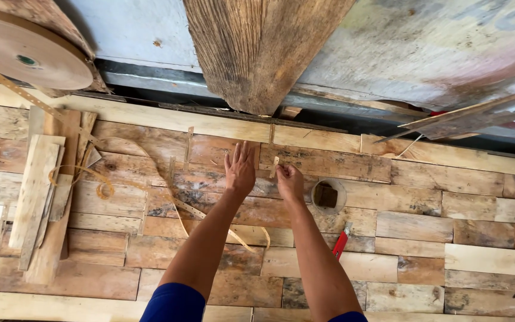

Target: The person is applying edge banding or veneer strips to the edges of wooden slats as part of a panel assembly.

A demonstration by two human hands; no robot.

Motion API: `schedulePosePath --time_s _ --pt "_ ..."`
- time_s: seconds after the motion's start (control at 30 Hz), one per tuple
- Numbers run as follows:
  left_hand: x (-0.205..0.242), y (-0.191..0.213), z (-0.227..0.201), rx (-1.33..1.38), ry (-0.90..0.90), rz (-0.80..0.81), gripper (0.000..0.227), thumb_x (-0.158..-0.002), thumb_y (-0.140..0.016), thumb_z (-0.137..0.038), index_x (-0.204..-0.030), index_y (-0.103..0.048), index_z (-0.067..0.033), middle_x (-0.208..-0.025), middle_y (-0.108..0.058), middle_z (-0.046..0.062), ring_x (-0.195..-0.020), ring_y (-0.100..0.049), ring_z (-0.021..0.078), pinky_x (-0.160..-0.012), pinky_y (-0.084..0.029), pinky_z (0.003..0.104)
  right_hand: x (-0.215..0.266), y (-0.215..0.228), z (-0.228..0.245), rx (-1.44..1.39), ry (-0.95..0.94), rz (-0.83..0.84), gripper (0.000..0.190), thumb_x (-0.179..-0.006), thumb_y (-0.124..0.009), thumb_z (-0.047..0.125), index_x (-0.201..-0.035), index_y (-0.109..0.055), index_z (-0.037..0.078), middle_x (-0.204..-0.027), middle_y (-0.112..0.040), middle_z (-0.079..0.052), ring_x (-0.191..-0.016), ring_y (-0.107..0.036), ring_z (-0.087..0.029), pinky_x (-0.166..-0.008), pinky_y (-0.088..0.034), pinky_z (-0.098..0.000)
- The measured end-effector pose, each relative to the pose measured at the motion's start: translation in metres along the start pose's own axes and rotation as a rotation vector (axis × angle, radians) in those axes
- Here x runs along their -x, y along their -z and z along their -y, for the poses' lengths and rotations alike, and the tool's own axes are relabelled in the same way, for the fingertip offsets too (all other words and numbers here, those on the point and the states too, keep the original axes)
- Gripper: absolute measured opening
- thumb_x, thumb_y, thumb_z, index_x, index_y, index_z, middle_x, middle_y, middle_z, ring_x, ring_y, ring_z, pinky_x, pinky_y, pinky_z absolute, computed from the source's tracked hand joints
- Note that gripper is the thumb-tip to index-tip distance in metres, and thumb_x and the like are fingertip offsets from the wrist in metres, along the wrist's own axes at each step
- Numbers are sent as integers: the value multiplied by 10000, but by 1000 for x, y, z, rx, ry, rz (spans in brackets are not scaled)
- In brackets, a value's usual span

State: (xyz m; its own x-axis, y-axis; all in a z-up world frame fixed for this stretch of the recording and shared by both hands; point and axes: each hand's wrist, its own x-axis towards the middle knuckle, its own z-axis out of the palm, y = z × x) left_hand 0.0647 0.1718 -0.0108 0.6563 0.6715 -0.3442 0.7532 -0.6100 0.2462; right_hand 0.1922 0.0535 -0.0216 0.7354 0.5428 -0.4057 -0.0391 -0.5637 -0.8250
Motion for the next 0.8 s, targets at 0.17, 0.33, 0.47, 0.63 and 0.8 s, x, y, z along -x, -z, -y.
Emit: schedulePosePath --time_s 0.17,0.33,0.47,0.63,0.8 --pt "-8 9 -2 92 -29 -31 767 -956 -466 -64 -1645 -139 -142 -1738 -24 41 -1590 -1 250 -1250 -34 595 0 -8 21 24 -61 6 219 -976 -691 239 -1060 -747 45 -904 -746 -30 -768 -653 -118 -681 -514 -308" --pt "-13 8 0 105 -33 -45 766 -951 -450 -55 -1646 -142 -151 -1734 -41 34 -1592 -14 242 -1251 -10 597 -21 -21 7 61 -10 -8 208 -978 -703 223 -1040 -745 28 -906 -760 -36 -789 -667 -115 -697 -522 -307" --pt "-14 -1 6 138 -42 -66 775 -950 -455 -33 -1656 -174 -189 -1743 -56 6 -1600 -30 234 -1251 0 597 -22 -23 23 58 27 20 167 -981 -694 196 -1027 -721 38 -891 -745 -54 -768 -649 -137 -691 -521 -320" --pt "-17 -6 10 160 -40 -63 803 -934 -458 4 -1660 -186 -204 -1748 -50 -19 -1601 -33 214 -1252 8 585 -35 -31 19 134 184 7 134 -954 -713 168 -991 -720 39 -881 -746 -42 -775 -680 -119 -733 -564 -288" --pt "-15 3 8 205 -21 -28 770 -962 -422 6 -1659 -185 -221 -1744 -44 -35 -1600 -32 194 -1261 15 580 -41 -37 19 61 253 -24 125 -950 -724 158 -983 -708 38 -852 -739 -52 -764 -676 -140 -730 -559 -322"
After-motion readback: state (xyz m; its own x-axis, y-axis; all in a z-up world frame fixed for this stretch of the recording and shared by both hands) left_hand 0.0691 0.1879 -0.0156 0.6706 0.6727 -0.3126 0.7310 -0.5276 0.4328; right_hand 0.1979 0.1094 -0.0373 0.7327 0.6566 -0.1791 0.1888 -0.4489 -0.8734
